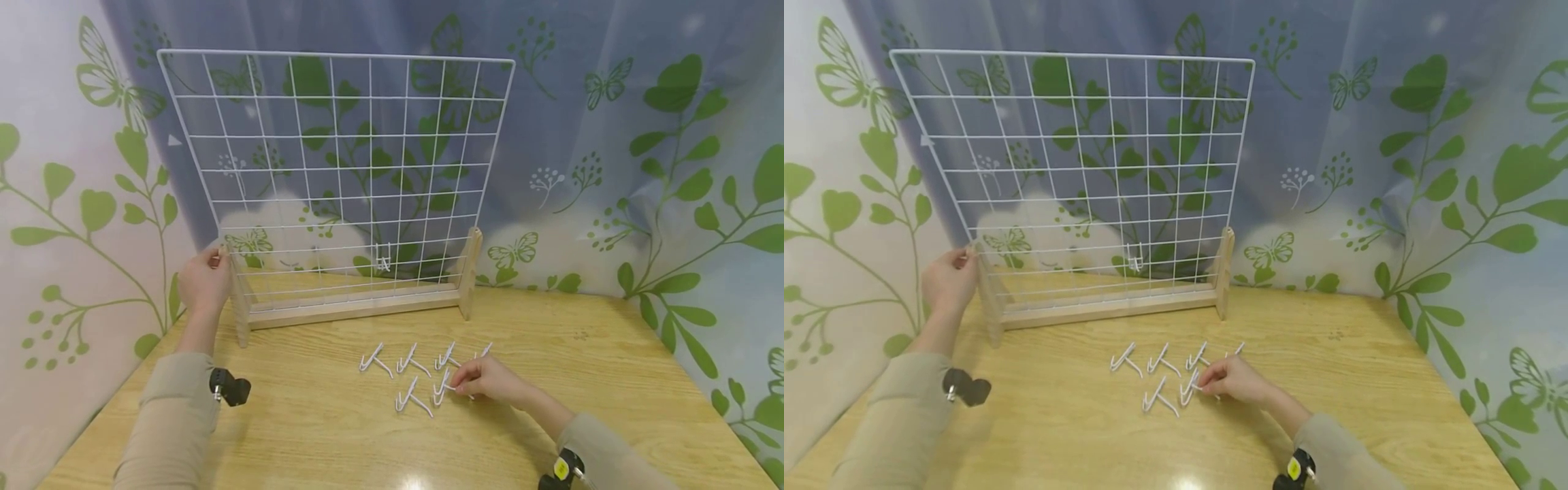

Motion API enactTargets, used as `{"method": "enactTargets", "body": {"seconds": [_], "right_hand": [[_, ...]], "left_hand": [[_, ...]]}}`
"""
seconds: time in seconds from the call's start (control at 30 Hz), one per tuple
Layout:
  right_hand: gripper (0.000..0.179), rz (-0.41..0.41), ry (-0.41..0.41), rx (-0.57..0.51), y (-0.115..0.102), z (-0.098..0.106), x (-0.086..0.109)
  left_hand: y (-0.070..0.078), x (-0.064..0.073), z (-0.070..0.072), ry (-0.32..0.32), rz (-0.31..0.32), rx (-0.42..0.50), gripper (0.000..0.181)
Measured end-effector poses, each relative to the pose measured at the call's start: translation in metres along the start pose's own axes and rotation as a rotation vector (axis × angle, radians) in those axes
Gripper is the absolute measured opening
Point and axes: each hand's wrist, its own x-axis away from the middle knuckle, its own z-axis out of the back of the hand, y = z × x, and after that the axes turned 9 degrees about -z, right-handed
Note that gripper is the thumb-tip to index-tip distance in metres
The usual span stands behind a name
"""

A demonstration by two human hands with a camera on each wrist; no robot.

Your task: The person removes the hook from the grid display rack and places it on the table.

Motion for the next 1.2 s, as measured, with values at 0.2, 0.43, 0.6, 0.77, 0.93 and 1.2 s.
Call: {"method": "enactTargets", "body": {"seconds": [0.2, 0.43, 0.6, 0.77, 0.93, 1.2], "right_hand": [[0.012, 0.003, 0.009, 0.034, 0.0042, -0.0007, -0.0015], [0.012, 0.022, 0.014, 0.058, 0.0045, -0.0013, -0.0014], [0.012, 0.043, 0.011, 0.055, 0.0044, -0.0027, -0.0017], [0.011, 0.044, 0.029, 0.101, 0.0031, -0.0043, -0.0018], [0.01, 0.037, 0.03, 0.116, 0.0024, -0.0042, -0.0019], [0.009, 0.04, 0.024, 0.096, 0.0047, -0.0023, -0.0019]], "left_hand": [[0.0011, 0.0012, 0.0008, 0.002, -0.003, 0.006, 0.042], [0.0016, 0.0011, 0.0012, -0.005, 0.001, 0.006, 0.043], [0.0012, 0.0003, 0.0009, -0.009, -0.002, 0.004, 0.043], [0.0021, 0.0011, 0.0015, -0.001, -0.003, 0.007, 0.042], [0.002, 0.0006, 0.0017, -0.008, -0.002, 0.01, 0.042], [0.0019, 0.0, 0.0016, -0.023, 0.004, 0.013, 0.044]]}}
